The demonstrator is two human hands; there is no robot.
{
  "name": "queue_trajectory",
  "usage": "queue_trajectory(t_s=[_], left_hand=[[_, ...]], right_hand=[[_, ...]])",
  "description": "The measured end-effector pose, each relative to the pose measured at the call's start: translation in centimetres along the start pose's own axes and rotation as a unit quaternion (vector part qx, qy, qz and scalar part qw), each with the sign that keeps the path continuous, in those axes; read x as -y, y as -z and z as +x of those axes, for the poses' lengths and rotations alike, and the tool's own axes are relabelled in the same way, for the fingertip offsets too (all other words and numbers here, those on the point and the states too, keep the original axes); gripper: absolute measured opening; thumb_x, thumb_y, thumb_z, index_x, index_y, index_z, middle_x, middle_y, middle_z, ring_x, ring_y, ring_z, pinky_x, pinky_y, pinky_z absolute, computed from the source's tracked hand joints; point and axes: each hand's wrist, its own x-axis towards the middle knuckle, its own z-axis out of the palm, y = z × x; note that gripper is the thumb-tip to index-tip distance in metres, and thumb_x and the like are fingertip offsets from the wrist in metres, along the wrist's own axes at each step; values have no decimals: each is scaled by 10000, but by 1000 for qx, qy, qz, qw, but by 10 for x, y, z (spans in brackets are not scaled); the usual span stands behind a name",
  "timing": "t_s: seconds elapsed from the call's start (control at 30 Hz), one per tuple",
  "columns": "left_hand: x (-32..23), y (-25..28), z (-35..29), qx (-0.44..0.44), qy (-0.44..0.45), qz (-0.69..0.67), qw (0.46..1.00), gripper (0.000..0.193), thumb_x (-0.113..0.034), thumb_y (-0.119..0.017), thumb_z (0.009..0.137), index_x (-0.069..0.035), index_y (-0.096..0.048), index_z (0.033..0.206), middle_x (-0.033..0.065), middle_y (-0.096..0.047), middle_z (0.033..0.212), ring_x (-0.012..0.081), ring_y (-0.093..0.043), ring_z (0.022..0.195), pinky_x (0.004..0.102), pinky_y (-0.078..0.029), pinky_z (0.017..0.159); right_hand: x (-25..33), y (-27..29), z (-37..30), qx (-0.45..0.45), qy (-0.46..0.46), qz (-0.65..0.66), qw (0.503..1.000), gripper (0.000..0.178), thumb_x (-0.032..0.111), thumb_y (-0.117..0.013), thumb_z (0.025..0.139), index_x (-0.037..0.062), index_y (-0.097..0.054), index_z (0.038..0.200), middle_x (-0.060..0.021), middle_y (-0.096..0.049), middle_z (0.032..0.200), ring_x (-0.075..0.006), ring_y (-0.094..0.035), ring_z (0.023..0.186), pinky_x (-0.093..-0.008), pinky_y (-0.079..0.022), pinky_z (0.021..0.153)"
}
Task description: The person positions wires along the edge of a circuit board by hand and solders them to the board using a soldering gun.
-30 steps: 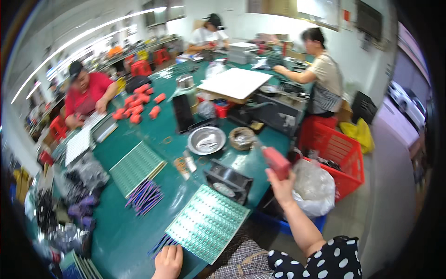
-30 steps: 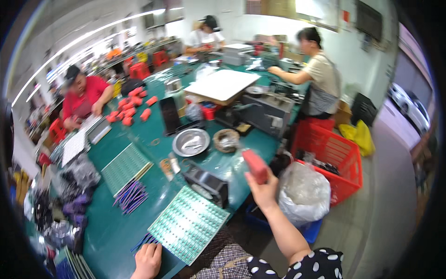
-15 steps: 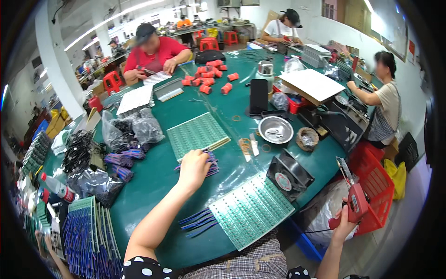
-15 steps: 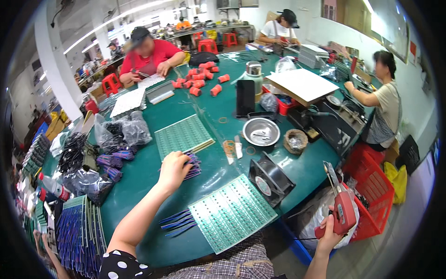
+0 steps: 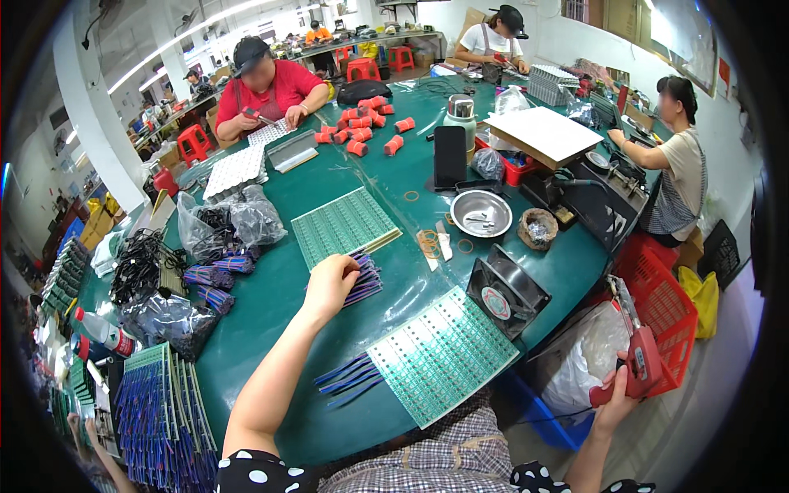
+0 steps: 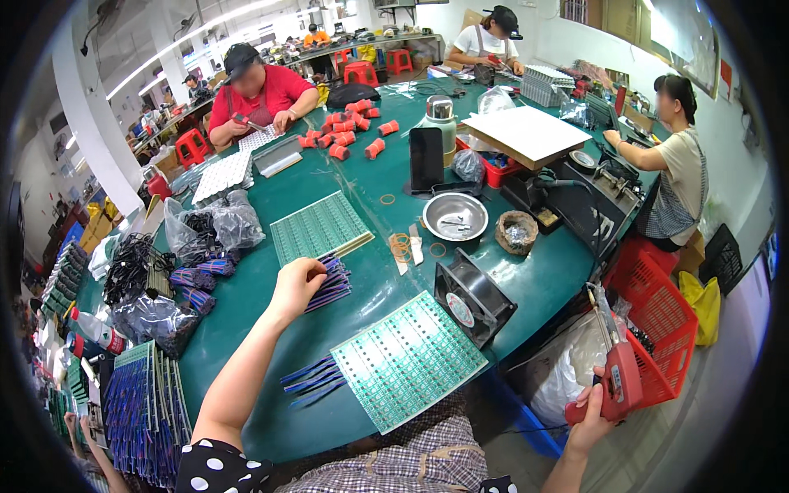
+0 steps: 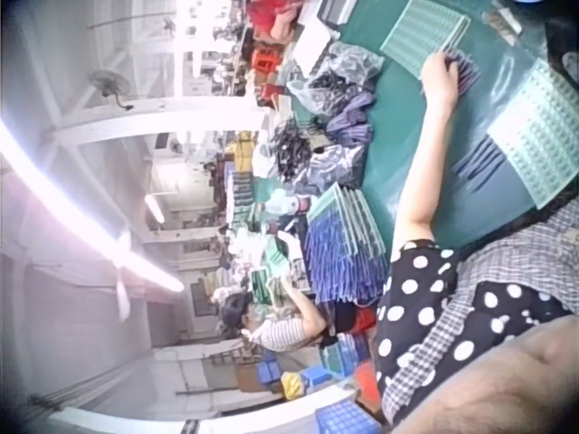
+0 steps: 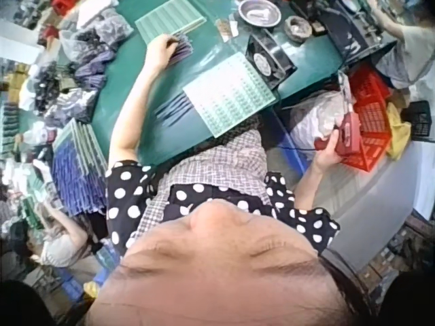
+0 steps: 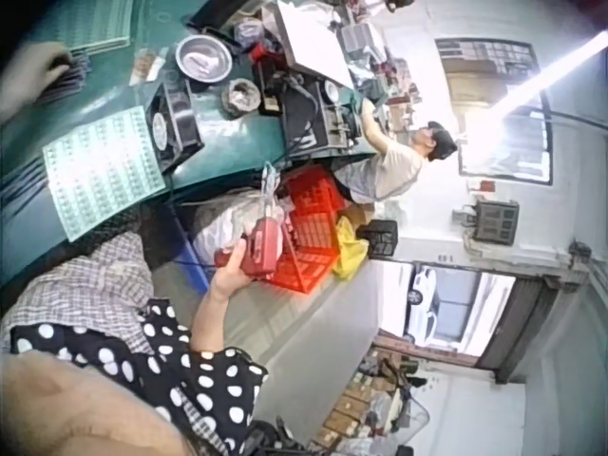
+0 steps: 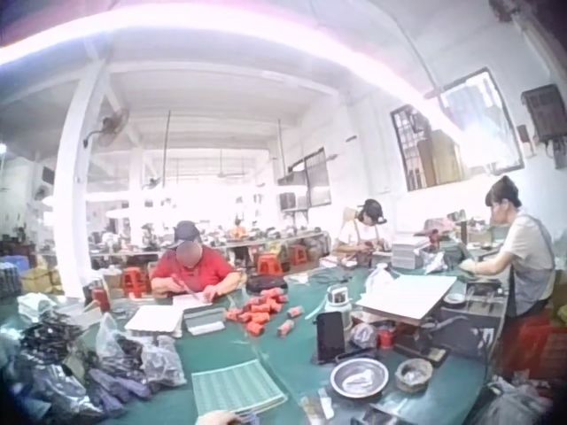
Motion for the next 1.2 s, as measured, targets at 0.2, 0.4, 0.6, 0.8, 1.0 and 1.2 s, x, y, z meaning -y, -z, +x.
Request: queue_trajectory(t_s=[0.2,0.4,0.6,0.8,1.0,1.2], left_hand=[[20,3,-10,73,39,-191,978,171,-84,-660,740,10,-654,882,107,-644,763,171,-614,680,273,-477,631],[-2,15,-27,112,155,-347,918,144,-94,-655,779,29,-635,851,32,-614,715,87,-557,605,231,-434,531],[-37,37,-75,153,192,-360,900,137,-77,-635,795,-29,-607,920,-26,-572,726,35,-467,575,179,-347,476],[-70,41,-123,103,38,-185,977,127,-56,-678,727,-39,-656,850,57,-578,758,133,-567,644,259,-459,570],[-92,27,-155,88,-240,120,959,228,-32,-633,649,5,-606,873,70,-558,822,169,-554,659,277,-454,523],[-74,8,-168,53,-239,134,960,286,-53,-601,634,29,-619,907,77,-550,810,156,-541,645,241,-444,508]], right_hand=[[13,2,-5,-4,-8,-1,1000,282,27,-469,870,-28,-429,1143,-140,-551,1055,-91,-488,614,-214,-408,539],[15,9,-11,-25,-3,17,1000,292,34,-470,865,-27,-418,1146,-149,-533,1068,-98,-473,609,-211,-403,539],[26,11,-40,64,18,50,997,447,208,-553,823,-14,-392,1175,-147,-508,1035,-123,-472,596,-209,-421,506],[16,-1,-90,268,-296,174,900,461,184,-694,726,4,-499,1102,-122,-612,854,-170,-574,623,-305,-491,615],[23,-19,-100,436,-240,-48,866,256,147,-722,669,11,-618,860,-61,-623,768,-152,-599,628,-248,-466,568],[27,-33,-110,432,-359,-20,827,437,139,-730,656,-40,-553,1014,-65,-621,747,-137,-605,630,-256,-485,596]])
